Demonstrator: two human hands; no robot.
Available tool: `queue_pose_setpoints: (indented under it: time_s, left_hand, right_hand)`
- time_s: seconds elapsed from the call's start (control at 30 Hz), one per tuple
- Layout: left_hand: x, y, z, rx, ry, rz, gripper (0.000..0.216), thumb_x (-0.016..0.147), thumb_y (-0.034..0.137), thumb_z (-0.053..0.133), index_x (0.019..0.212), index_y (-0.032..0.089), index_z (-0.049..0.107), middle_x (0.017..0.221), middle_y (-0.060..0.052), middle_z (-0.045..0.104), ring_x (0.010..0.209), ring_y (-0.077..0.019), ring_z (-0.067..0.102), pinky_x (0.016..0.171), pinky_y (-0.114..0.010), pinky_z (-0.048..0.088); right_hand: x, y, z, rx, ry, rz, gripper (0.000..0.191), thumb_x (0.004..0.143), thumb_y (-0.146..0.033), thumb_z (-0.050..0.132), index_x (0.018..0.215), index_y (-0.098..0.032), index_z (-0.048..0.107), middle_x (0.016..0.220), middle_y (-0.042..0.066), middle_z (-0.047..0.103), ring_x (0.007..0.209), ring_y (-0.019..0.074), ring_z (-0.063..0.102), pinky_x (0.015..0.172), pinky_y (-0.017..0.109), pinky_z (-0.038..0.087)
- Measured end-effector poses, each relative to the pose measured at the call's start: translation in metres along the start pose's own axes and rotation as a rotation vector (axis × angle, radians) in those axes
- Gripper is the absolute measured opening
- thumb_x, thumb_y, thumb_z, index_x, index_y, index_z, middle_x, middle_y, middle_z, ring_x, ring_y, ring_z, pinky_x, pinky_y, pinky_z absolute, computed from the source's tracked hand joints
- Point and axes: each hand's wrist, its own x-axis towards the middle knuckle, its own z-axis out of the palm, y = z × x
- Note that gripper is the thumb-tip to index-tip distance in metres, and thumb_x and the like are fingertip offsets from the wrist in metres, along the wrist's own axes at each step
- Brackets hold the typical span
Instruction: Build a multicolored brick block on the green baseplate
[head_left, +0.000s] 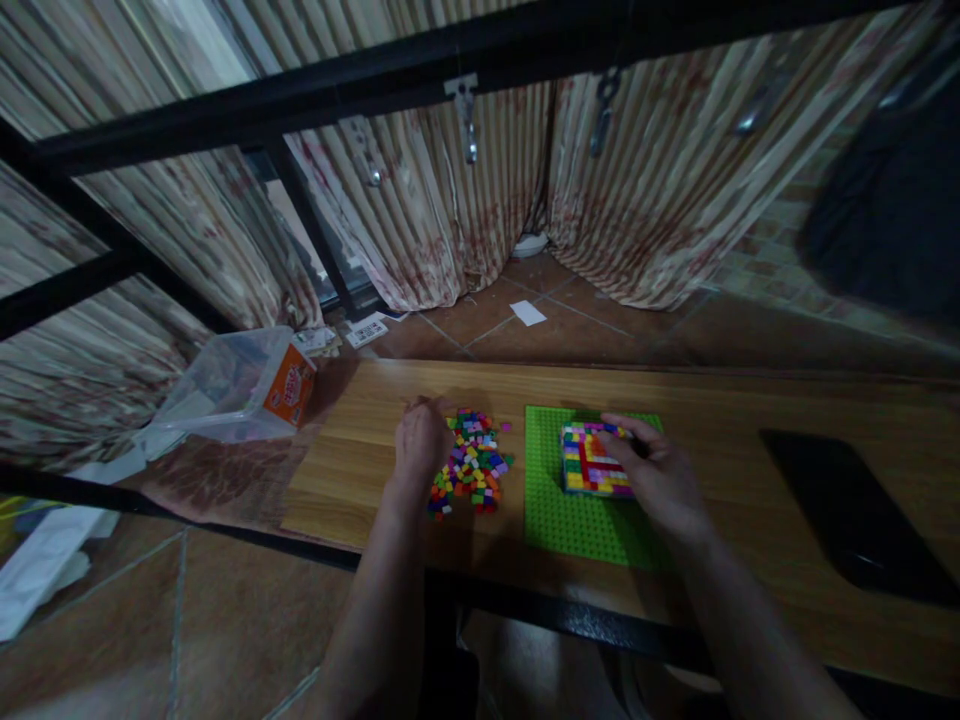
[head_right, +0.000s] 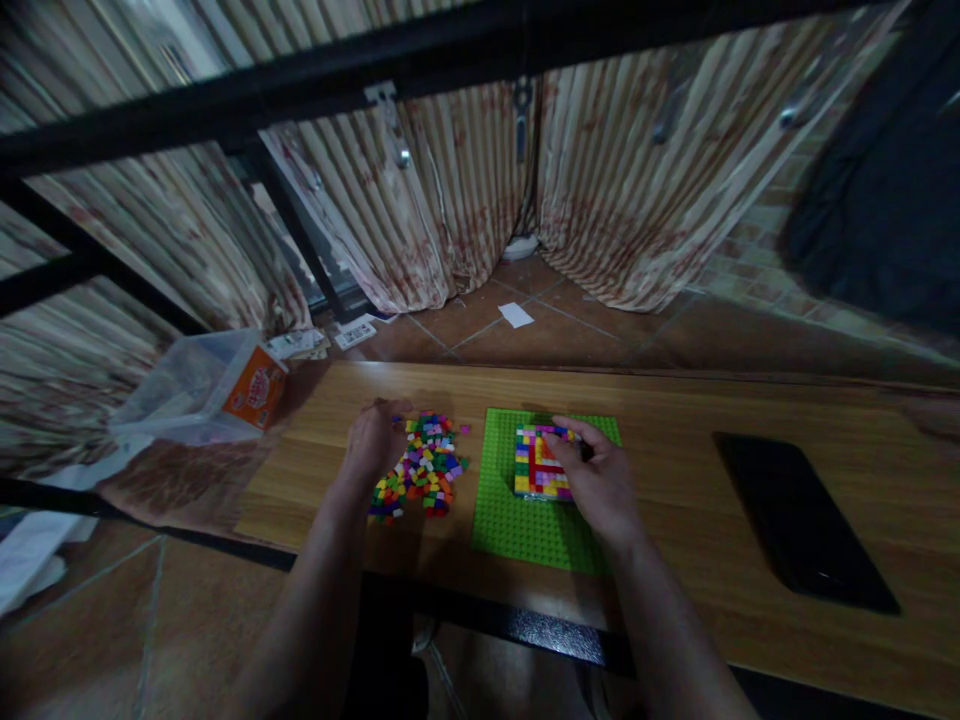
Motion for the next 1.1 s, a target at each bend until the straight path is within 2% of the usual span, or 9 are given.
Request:
queue_pose_setpoints:
  time_s: [0.2, 0.4, 0.5, 0.63, 0.73, 0.87, 1.0, 1.1]
  left_hand:
    - [0.003, -0.004, 0.001, 0.066, -0.077, 0.086, 0.042, 0.074, 0.0, 0.05, 0.1, 0.02, 0.077, 0.102, -0.012, 0.073, 0.105, -0.0256, 0.065, 0.102, -0.037, 0.046]
    - [0.002, -0.004, -0.001, 0.102, -0.054, 0.066, 0.027, 0.076, 0.008, 0.057, 0.092, 0.018, 0.076, 0.099, -0.013, 0.072, 0.1, -0.026, 0.066, 0.095, -0.034, 0.049]
    - [0.003, -0.005, -0.006, 0.065, -0.027, 0.033, 0.024, 0.078, 0.012, 0.058, 0.095, 0.016, 0.073, 0.102, -0.015, 0.071, 0.1, -0.0272, 0.067, 0.091, -0.034, 0.05]
    - [0.002, 0.002, -0.009, -0.173, -0.001, 0.002, 0.02, 0.079, 0.016, 0.059, 0.096, 0.018, 0.069, 0.092, -0.01, 0.073, 0.089, -0.0237, 0.069, 0.082, -0.033, 0.051]
    - [-0.006, 0.018, 0.002, -0.538, -0.046, 0.087, 0.013, 0.077, 0.017, 0.061, 0.089, 0.018, 0.066, 0.085, -0.004, 0.073, 0.082, -0.0181, 0.068, 0.078, -0.028, 0.051]
    - [-0.028, 0.052, 0.019, -0.949, -0.183, 0.141, 0.014, 0.075, 0.018, 0.065, 0.089, 0.018, 0.063, 0.09, -0.004, 0.071, 0.084, -0.0154, 0.066, 0.078, -0.026, 0.051]
    - [-0.045, 0.08, 0.024, -1.101, -0.237, 0.141, 0.012, 0.073, 0.017, 0.067, 0.083, 0.018, 0.06, 0.082, -0.001, 0.066, 0.078, -0.0131, 0.062, 0.076, -0.024, 0.05]
    - [-0.047, 0.09, 0.024, -1.158, -0.248, 0.126, 0.012, 0.073, 0.019, 0.068, 0.081, 0.018, 0.059, 0.078, 0.001, 0.062, 0.072, -0.0117, 0.059, 0.07, -0.023, 0.048]
  right_hand:
    - [0.002, 0.004, -0.002, -0.056, -0.007, -0.018, 0.048, 0.069, -0.052, 0.072, 0.106, -0.022, 0.073, 0.077, 0.003, 0.075, 0.065, 0.0217, 0.068, 0.059, 0.035, 0.053]
    - [0.001, 0.003, -0.001, -0.073, -0.016, -0.012, 0.047, 0.072, -0.051, 0.072, 0.109, -0.022, 0.072, 0.075, 0.003, 0.074, 0.062, 0.0208, 0.068, 0.058, 0.035, 0.053]
    - [0.003, 0.006, -0.002, -0.081, 0.018, -0.057, 0.046, 0.074, -0.05, 0.071, 0.109, -0.022, 0.072, 0.085, 0.005, 0.074, 0.069, 0.0216, 0.068, 0.064, 0.037, 0.054]
    - [0.003, 0.008, -0.003, -0.077, 0.223, -0.297, 0.036, 0.078, -0.047, 0.068, 0.103, -0.022, 0.072, 0.104, 0.008, 0.072, 0.09, 0.0239, 0.067, 0.079, 0.041, 0.054]
    - [-0.004, 0.001, -0.001, -0.123, 0.286, -0.469, 0.026, 0.084, -0.043, 0.064, 0.098, -0.023, 0.073, 0.101, 0.006, 0.071, 0.093, 0.0225, 0.066, 0.086, 0.041, 0.052]
    - [-0.016, -0.012, 0.007, -0.153, 0.186, -0.582, 0.019, 0.088, -0.038, 0.061, 0.095, -0.024, 0.072, 0.092, 0.004, 0.071, 0.088, 0.0203, 0.066, 0.082, 0.037, 0.052]
    - [-0.023, -0.017, 0.013, -0.216, 0.005, -0.625, 0.017, 0.09, -0.035, 0.059, 0.098, -0.027, 0.071, 0.094, 0.004, 0.072, 0.092, 0.0209, 0.066, 0.085, 0.038, 0.051]
    - [-0.023, -0.016, 0.013, -0.265, -0.036, -0.641, 0.017, 0.09, -0.035, 0.059, 0.098, -0.027, 0.072, 0.096, 0.004, 0.073, 0.094, 0.0221, 0.066, 0.087, 0.041, 0.05]
